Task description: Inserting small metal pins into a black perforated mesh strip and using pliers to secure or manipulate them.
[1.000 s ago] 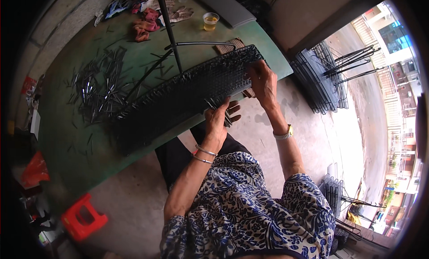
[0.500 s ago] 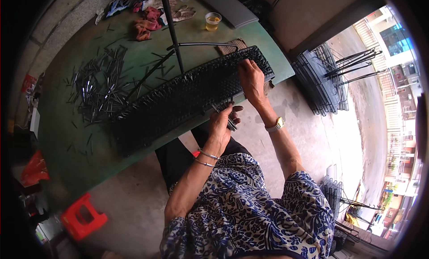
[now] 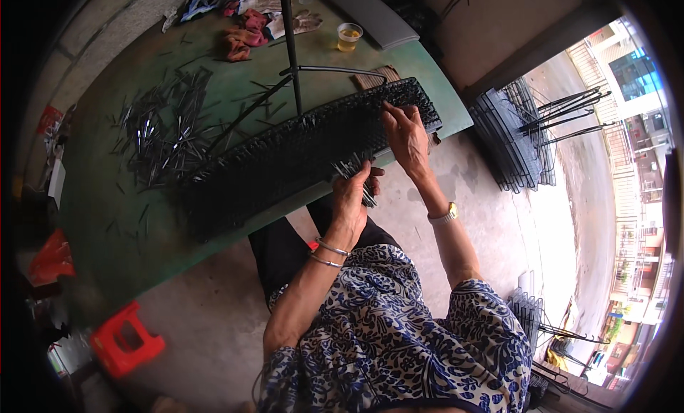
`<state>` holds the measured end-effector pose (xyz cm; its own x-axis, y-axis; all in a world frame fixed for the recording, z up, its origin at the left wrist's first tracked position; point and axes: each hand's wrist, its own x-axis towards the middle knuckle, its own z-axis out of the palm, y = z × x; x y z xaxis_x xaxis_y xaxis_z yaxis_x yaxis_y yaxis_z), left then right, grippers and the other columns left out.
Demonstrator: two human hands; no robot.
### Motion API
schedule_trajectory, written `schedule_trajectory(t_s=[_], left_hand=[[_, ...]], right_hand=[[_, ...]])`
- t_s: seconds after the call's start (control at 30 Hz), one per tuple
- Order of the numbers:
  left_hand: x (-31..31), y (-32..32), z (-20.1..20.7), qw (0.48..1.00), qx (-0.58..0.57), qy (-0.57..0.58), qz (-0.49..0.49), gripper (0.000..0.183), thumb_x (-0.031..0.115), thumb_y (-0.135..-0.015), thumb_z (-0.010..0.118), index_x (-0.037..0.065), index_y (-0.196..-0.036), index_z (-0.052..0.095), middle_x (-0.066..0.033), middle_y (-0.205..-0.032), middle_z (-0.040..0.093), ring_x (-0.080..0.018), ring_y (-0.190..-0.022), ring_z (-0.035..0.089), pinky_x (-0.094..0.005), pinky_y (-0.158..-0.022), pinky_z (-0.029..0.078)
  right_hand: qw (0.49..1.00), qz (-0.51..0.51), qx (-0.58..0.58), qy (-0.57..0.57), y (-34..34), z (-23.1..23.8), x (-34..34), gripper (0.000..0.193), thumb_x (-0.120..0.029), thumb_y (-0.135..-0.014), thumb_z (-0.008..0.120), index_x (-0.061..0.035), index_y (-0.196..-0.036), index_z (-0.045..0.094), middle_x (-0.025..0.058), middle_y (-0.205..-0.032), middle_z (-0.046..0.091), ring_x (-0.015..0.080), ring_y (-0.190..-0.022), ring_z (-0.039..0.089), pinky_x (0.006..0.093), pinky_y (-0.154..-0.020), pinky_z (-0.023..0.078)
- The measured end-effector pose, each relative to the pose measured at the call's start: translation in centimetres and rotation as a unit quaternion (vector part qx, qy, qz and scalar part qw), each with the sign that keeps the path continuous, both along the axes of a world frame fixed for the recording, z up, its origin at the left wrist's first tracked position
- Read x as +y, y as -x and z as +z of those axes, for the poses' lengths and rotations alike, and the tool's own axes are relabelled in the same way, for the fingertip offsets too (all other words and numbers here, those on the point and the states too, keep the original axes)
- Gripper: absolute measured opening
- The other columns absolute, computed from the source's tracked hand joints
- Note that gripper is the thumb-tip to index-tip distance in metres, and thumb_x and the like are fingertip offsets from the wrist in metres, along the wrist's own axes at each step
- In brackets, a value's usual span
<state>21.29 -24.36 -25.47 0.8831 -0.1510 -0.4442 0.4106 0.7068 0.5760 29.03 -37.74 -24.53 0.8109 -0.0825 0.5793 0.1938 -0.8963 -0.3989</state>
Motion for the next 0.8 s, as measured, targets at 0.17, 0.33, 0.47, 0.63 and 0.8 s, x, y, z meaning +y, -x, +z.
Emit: schedule_trajectory(t_s=[0.17,0.33,0.47,0.63,0.8], left_hand=[[0.2,0.2,0.8,0.999,-0.028,-0.029,-0.004,0.015,0.016,-0.089,0.063,0.001,-0.092,0.067,-0.0081,-0.075,0.067,-0.0092,-0.054,0.050,-0.0234,-0.049,0.039],[0.2,0.7,1.8,0.996,-0.021,-0.077,-0.030,0.016,0.018,-0.089,0.064,0.004,-0.094,0.068,-0.0075,-0.082,0.070,-0.0101,-0.060,0.060,-0.0232,-0.052,0.042],[0.4,0.7,1.8,0.995,-0.016,-0.094,-0.034,0.018,0.019,-0.089,0.063,0.004,-0.096,0.068,-0.0070,-0.086,0.071,-0.0123,-0.069,0.066,-0.0236,-0.053,0.045],[0.6,0.7,1.7,0.995,-0.028,-0.095,-0.025,0.019,0.018,-0.089,0.062,0.004,-0.100,0.068,-0.0057,-0.089,0.071,-0.0142,-0.073,0.068,-0.0246,-0.054,0.048],[1.1,0.6,1.3,0.992,-0.041,-0.112,-0.031,0.019,0.018,-0.089,0.062,0.004,-0.101,0.067,-0.0055,-0.089,0.071,-0.0143,-0.073,0.069,-0.0244,-0.052,0.047]], right_hand=[[0.897,0.267,0.308,-0.171,3.4,3.0,-0.7,0.020,-0.020,-0.088,0.062,-0.0011,-0.094,0.066,0.0124,-0.081,0.060,0.0235,-0.078,0.058,0.0326,-0.070,0.046],[0.849,0.263,0.370,-0.271,3.7,3.2,-1.7,0.017,-0.015,-0.087,0.062,0.0019,-0.091,0.063,0.0074,-0.081,0.061,0.0129,-0.078,0.057,0.0294,-0.067,0.045],[0.836,0.267,0.389,-0.279,3.6,3.7,-1.4,0.016,-0.013,-0.086,0.062,0.0024,-0.090,0.063,0.0065,-0.080,0.062,0.0114,-0.077,0.057,0.0291,-0.066,0.046],[0.847,0.263,0.370,-0.278,3.5,3.5,-1.2,0.017,-0.014,-0.086,0.061,0.0027,-0.090,0.063,0.0069,-0.080,0.064,0.0131,-0.076,0.060,0.0285,-0.066,0.048],[0.835,0.254,0.395,-0.288,3.5,4.3,-0.5,0.018,-0.013,-0.087,0.062,0.0035,-0.092,0.063,0.0079,-0.080,0.064,0.0138,-0.076,0.061,0.0281,-0.067,0.049]])
